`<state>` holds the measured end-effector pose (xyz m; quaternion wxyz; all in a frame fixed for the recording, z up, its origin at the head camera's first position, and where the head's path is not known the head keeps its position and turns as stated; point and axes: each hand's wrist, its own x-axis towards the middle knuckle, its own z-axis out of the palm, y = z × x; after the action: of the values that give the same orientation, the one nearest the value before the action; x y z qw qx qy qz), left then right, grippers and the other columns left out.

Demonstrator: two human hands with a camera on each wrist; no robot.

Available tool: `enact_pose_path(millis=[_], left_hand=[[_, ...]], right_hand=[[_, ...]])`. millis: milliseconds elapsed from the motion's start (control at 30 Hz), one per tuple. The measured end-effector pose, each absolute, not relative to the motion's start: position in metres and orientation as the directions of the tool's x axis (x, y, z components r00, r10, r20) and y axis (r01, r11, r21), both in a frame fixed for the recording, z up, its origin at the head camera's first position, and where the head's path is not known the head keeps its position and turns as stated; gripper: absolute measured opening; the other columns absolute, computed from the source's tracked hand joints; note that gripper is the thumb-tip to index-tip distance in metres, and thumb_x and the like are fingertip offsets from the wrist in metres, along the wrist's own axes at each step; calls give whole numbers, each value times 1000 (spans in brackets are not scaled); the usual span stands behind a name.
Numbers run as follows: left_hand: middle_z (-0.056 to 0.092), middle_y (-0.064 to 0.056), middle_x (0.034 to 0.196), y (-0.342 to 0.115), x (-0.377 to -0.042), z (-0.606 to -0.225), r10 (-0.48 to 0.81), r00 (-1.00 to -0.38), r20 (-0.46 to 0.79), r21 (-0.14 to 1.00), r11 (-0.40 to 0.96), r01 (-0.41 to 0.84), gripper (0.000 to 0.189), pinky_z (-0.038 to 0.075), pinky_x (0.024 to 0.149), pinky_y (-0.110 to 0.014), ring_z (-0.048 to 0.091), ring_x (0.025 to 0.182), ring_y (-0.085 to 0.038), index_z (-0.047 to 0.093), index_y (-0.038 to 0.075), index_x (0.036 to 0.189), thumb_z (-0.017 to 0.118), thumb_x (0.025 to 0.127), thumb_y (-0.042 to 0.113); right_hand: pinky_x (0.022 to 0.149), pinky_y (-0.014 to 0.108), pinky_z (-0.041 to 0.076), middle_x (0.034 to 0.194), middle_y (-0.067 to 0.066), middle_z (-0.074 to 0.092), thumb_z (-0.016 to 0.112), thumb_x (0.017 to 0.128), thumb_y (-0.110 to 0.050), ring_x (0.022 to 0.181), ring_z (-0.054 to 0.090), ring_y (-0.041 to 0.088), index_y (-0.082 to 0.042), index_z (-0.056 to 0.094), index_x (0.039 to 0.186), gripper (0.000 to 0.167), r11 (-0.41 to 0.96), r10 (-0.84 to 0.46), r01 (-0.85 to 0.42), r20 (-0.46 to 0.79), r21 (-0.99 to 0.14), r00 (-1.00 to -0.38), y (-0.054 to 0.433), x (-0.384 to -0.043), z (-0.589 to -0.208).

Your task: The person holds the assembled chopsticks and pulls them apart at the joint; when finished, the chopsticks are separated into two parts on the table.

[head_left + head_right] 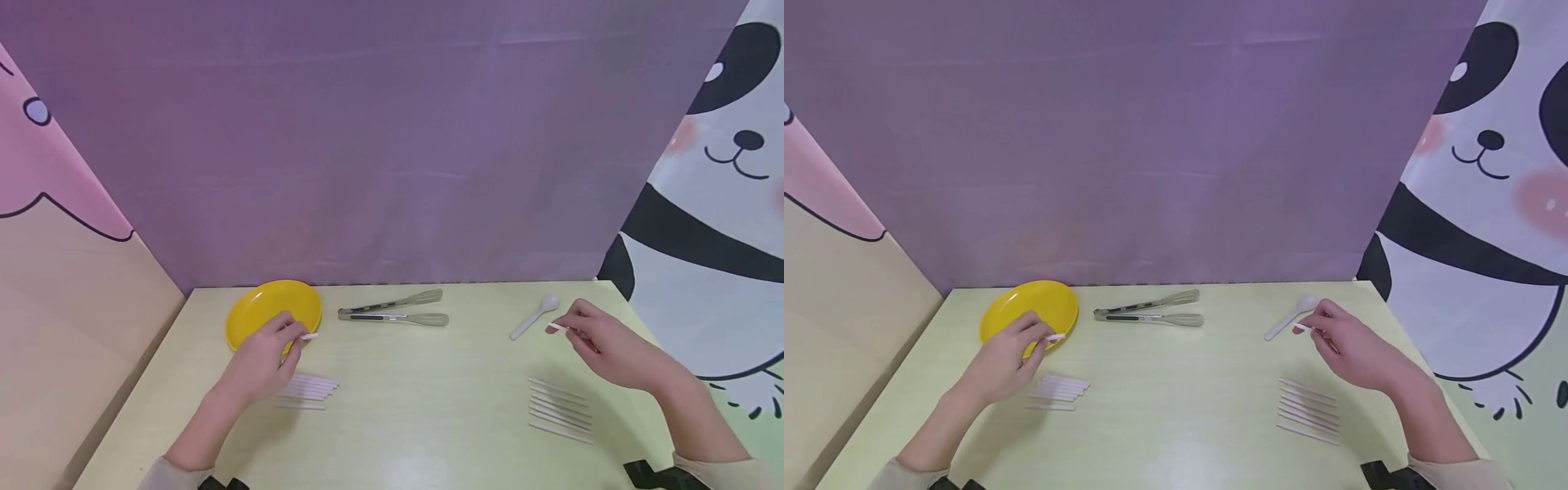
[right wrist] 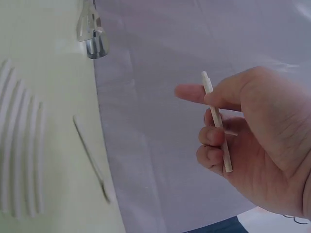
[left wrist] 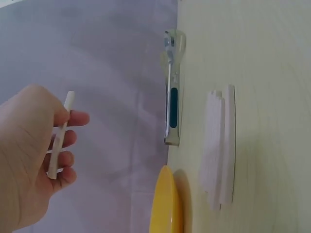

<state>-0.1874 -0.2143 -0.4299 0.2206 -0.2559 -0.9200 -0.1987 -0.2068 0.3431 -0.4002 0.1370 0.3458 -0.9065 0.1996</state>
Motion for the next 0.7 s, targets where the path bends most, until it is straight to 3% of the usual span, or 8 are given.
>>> enact_pose_path(millis=[133,300,500,700], left_hand=[[62,4,97,-214,-188,-433,424,-776,466,264,771,580,12,53,69,-24,53,76,-7,80,10,101,72,95,3],[62,7,92,-219,-184,-439,483,-777,403,263,752,604,15,56,74,-25,58,81,-9,83,10,104,74,93,3],[66,8,90,-231,-178,-448,576,-781,243,420,663,620,20,54,70,-20,55,79,0,84,8,109,78,92,0],[69,15,86,-236,-170,-461,631,-772,81,542,622,565,14,57,75,-20,57,79,5,85,15,100,83,90,6]], right_hand=[[63,12,35,92,-14,49,66,91,15,69,35,-10,-3,77,115,32,667,-592,-694,372,-273,-715,343,-206,-409],[63,17,44,89,-22,53,72,89,10,76,46,-10,-14,76,111,33,661,-614,-686,306,-304,-728,342,-200,-416],[63,21,49,88,-24,58,77,86,6,78,51,-9,-20,70,105,33,631,-658,-691,228,-353,-718,341,-190,-429],[61,21,48,83,-23,59,82,88,-2,75,52,-10,-23,68,97,27,578,-699,-672,145,-462,-700,338,-178,-446]])
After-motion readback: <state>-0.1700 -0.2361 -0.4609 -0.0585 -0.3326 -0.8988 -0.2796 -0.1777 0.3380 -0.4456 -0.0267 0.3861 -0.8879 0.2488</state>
